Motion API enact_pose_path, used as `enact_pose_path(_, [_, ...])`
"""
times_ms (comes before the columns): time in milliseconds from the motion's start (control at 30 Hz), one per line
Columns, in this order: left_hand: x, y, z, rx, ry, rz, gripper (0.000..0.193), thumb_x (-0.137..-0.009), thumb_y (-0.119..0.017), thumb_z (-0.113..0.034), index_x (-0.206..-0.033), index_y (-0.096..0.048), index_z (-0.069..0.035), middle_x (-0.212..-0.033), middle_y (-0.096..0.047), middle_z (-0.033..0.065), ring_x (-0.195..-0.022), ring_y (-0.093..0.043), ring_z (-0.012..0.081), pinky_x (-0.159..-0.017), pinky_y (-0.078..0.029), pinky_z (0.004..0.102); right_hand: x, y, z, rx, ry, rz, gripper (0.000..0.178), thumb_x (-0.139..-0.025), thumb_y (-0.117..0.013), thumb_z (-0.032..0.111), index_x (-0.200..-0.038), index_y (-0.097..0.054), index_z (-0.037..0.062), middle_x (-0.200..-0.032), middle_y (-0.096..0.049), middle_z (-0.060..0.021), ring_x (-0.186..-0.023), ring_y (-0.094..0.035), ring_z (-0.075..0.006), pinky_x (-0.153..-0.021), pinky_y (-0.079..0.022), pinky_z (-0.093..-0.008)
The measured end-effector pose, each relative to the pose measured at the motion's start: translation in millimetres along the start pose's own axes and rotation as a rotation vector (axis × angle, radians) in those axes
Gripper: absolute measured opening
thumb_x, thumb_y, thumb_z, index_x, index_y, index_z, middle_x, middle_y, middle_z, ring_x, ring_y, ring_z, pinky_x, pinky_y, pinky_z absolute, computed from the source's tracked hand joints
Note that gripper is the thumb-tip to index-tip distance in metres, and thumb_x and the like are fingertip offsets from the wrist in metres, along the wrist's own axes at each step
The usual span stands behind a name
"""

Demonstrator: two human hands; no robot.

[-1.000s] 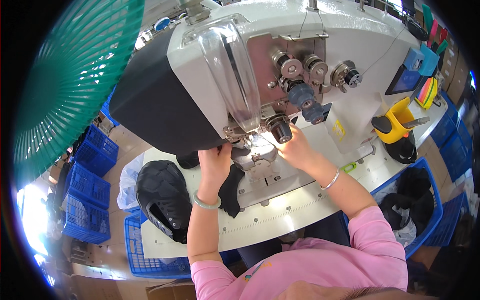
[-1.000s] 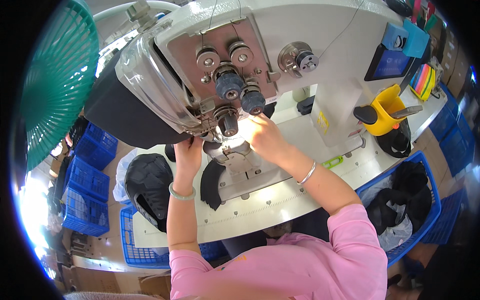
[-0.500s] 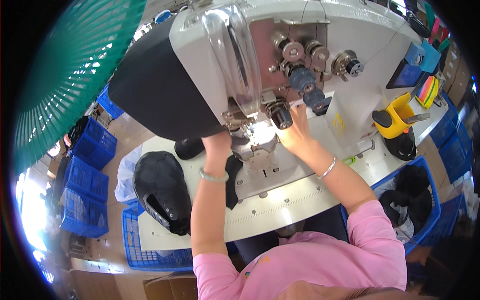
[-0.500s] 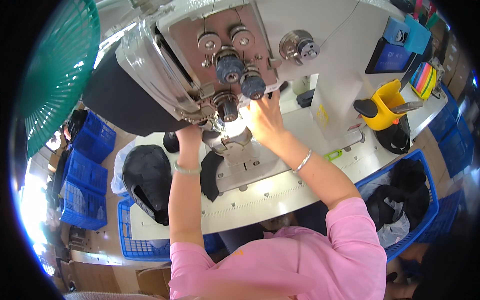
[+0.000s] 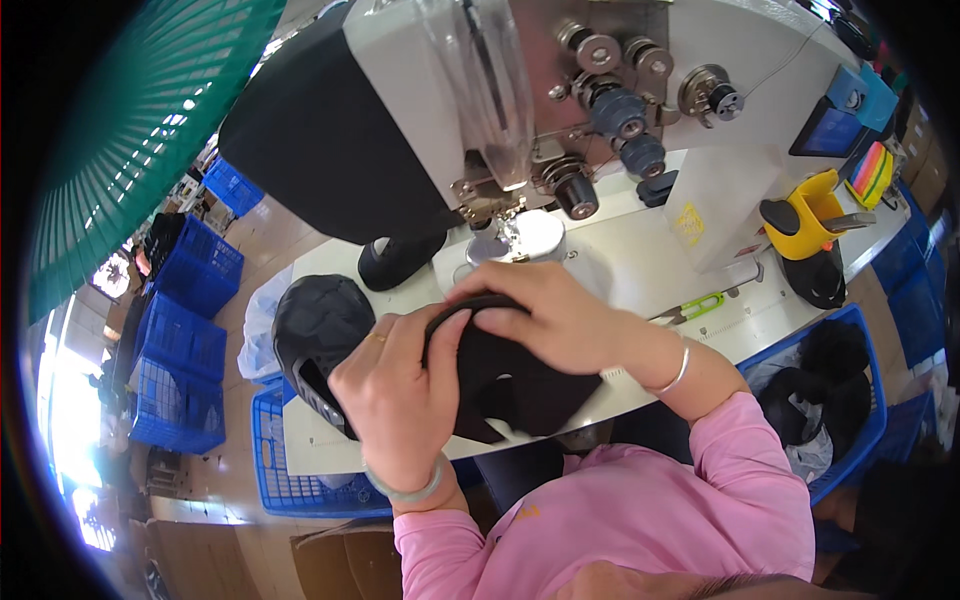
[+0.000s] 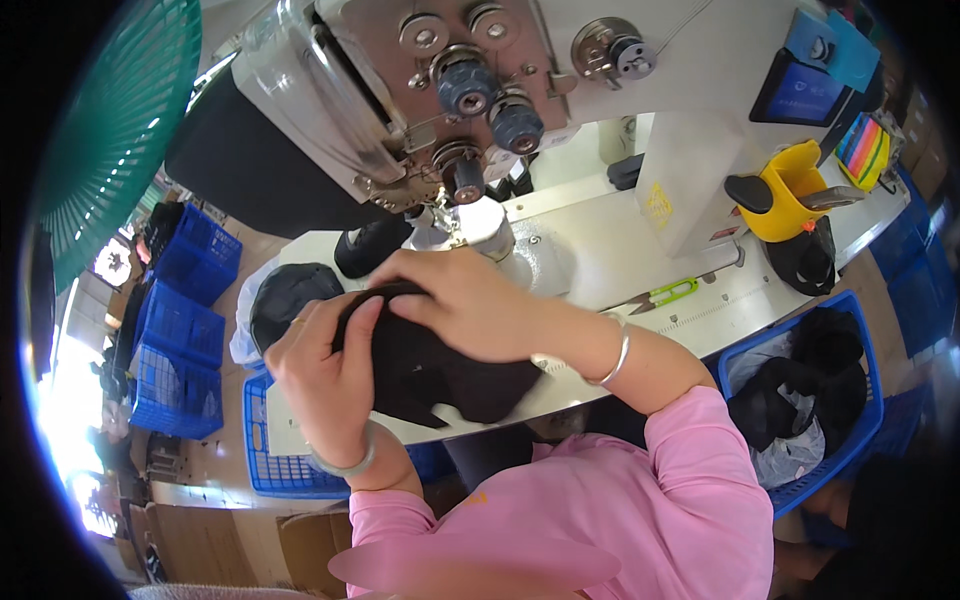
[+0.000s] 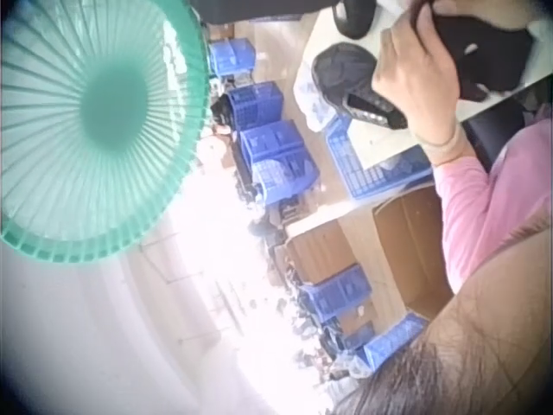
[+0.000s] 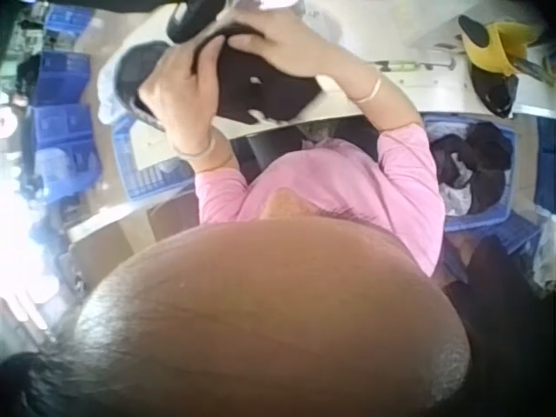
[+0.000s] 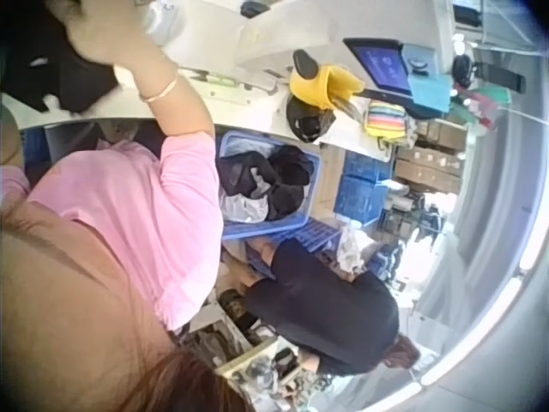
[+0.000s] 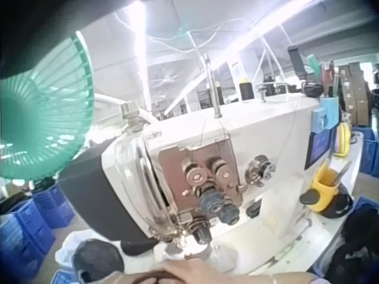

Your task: Using a sewing machine to stitch together black leather or synthetic shoe upper components in a factory setting.

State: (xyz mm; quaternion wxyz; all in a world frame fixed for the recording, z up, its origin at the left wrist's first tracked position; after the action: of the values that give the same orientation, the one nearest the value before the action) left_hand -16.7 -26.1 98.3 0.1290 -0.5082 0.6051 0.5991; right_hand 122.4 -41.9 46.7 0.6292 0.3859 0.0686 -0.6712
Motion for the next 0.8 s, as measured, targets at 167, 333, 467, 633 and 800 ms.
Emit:
enact_pose_path(167, [33, -45, 43, 0.530, 0.322, 0.336, 0.021, -0.086, -0.070, -0.012, -0.073, -0.061, 0.003, -0.052, -0.048, 0.0138, -0.045, -0.041, 0.0169, -0.045, -0.036, 0.0289, 24, -2, -35, -0.047, -0.250, 0.297, 0.024, -0.094, -0.059, 0.019, -0.107, -0.063, -0.0005, -0.087, -0.067, -0.0069, -0.078, -0.062, -0.0142, -0.073, -0.048, -0.0269])
enact_pose_path(333, [45, -81, 47, 0.964, 0.471, 0.464, 0.027, -0.092, -0.064, -0.015, -0.073, -0.061, 0.003, -0.058, -0.051, -0.0007, -0.057, -0.038, 0.0039, -0.049, -0.034, 0.0237, 53, -11, -62, -0.512, -0.452, 0.225, 0.036, -0.097, -0.057, 0.028, -0.111, -0.063, -0.0048, -0.092, -0.066, -0.0019, -0.083, -0.058, -0.0074, -0.073, -0.047, -0.0237])
enact_pose_path(467, [54, -99, 46, 1.356, 0.510, 0.464, 0.027, -0.095, -0.060, -0.016, -0.078, -0.065, 0.004, -0.068, -0.058, -0.0053, -0.062, -0.045, 0.0019, -0.053, -0.037, 0.0203, 58, -12, -62, -0.626, -0.410, 0.099, 0.037, -0.099, -0.055, 0.033, -0.102, -0.065, -0.0023, -0.081, -0.062, 0.0037, -0.075, -0.051, -0.0030, -0.065, -0.044, -0.0224])
enact_pose_path(633, [62, -110, 48, 1.545, 0.573, 0.410, 0.021, -0.093, -0.062, -0.014, -0.085, -0.069, 0.005, -0.071, -0.063, -0.0025, -0.062, -0.051, 0.0028, -0.055, -0.041, 0.0195, 66, -16, -64, -0.689, -0.442, 0.050, 0.038, -0.100, -0.053, 0.034, -0.097, -0.065, -0.0020, -0.081, -0.062, 0.0036, -0.074, -0.052, -0.0023, -0.064, -0.044, -0.0210])
enact_pose_path(800, [64, -115, 39, 1.600, 0.712, 0.487, 0.018, -0.090, -0.065, -0.011, -0.087, -0.070, 0.006, -0.073, -0.066, 0.0002, -0.063, -0.056, 0.0040, -0.057, -0.045, 0.0203, 66, -10, -61, -0.705, -0.474, -0.004, 0.042, -0.101, -0.051, 0.036, -0.088, -0.065, -0.0014, -0.077, -0.061, 0.0044, -0.072, -0.051, -0.0018, -0.062, -0.043, -0.0204])
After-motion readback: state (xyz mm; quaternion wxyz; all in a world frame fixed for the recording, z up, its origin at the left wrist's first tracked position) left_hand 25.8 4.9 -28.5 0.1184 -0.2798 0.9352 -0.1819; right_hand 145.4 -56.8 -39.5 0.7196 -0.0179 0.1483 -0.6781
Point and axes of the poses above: each hand's wrist, its own x-axis away from the middle knuckle, its own y-axis out of the back of the hand, z = x × y, the point moved 6 cm from there along -x, towards the middle knuckle
